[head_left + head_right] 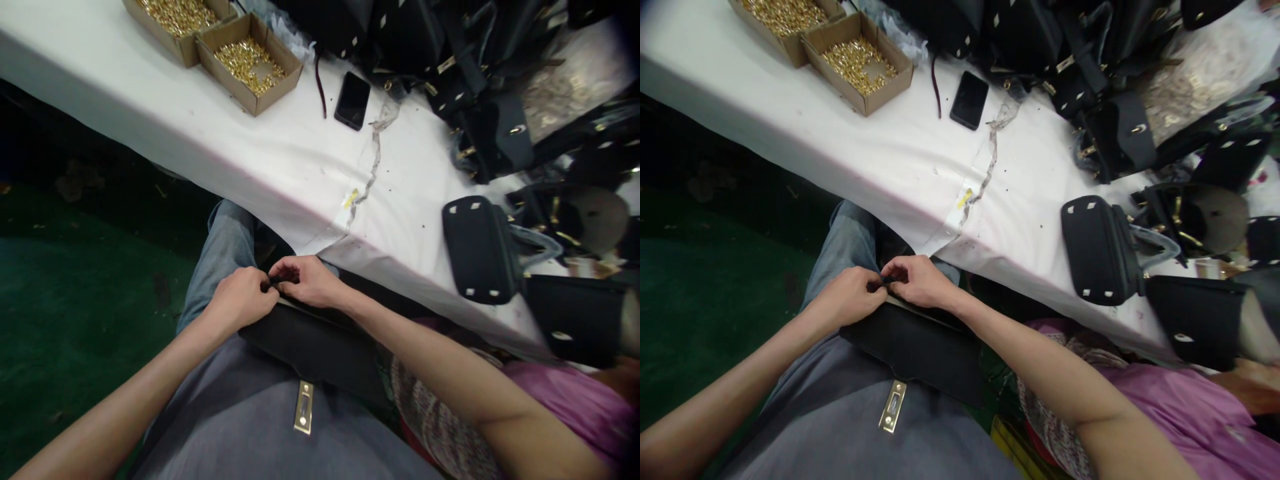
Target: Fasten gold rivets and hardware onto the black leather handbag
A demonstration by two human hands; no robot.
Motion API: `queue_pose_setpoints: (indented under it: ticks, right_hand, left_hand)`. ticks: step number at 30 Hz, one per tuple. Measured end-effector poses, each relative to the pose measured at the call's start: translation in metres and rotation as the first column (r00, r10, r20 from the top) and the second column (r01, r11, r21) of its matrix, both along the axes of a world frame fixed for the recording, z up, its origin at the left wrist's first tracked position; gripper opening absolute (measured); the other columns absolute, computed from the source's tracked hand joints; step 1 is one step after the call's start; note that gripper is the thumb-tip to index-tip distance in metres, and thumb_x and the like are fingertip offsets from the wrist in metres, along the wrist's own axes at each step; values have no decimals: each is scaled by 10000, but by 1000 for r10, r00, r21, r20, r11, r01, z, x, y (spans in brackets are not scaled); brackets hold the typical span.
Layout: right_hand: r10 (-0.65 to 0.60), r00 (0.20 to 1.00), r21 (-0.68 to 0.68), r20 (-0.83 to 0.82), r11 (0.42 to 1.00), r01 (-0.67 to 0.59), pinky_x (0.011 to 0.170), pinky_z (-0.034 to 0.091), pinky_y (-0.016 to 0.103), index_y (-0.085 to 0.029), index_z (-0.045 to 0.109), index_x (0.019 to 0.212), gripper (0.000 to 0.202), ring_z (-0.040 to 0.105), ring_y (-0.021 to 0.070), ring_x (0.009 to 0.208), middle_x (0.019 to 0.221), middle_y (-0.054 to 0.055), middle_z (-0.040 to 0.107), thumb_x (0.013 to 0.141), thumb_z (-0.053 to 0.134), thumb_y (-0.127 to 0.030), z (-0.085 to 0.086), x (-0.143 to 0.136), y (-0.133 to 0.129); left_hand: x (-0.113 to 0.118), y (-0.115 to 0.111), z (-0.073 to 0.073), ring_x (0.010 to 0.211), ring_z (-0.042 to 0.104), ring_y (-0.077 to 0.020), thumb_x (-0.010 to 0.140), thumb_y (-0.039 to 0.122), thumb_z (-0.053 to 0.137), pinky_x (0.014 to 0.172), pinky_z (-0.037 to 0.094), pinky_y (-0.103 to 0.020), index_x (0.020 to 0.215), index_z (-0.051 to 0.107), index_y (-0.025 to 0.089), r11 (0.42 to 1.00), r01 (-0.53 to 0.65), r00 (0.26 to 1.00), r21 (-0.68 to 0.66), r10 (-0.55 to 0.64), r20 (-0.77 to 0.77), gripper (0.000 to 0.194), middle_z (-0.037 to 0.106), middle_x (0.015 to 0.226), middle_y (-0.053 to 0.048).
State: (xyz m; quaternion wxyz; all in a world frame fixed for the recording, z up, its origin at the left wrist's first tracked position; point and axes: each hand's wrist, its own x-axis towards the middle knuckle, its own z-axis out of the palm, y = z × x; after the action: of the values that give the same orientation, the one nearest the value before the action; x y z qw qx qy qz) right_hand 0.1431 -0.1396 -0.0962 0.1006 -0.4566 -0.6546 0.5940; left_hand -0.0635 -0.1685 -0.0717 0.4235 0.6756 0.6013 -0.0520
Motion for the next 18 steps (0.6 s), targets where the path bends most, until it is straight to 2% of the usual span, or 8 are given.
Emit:
queue_pose_setpoints:
  ticks: [4, 8, 13, 18]
  right_hand:
    - [25, 1000, -16, -10, 1000, -26, 798, 569, 286, -227, 797, 1137, 255, 749, 176, 869, 957, 5, 805, 895, 744, -169, -2, 0, 1]
    - [20, 1000, -25, -5, 999, -20, 795, 574, 287, -222, 800, 1139, 257, 747, 177, 868, 956, 10, 805, 891, 756, -171, -7, -1, 2]
    - [11, 1000, -52, -5, 999, -11, 800, 590, 287, -211, 799, 1131, 275, 753, 181, 877, 961, 18, 807, 860, 772, -170, -11, -3, 1]
    - [-14, 1000, -59, 13, 998, 15, 808, 604, 282, -203, 804, 1135, 318, 762, 180, 880, 972, 22, 816, 826, 755, -144, -13, -4, -1]
  left_hand:
    - [4, -3, -4, 898, 784, -354, 978, 381, 517, 709, 490, -402, 899, 800, 226, 995, 38, 995, 88, -29, -94, 332, 814, 914, -137]
    - [8, -5, -4, 955, 801, -382, 1020, 346, 498, 788, 566, -433, 1008, 823, 178, 989, 95, 985, 112, -77, -153, 366, 823, 995, -185]
    - [9, -2, -2, 991, 806, -392, 1036, 314, 499, 835, 599, -448, 1018, 823, 138, 986, 137, 981, 93, -122, -148, 368, 822, 1029, -218]
    - [9, -2, -3, 972, 808, -396, 1023, 304, 502, 821, 608, -459, 1016, 831, 138, 984, 135, 981, 116, -117, -154, 368, 826, 1012, -212]
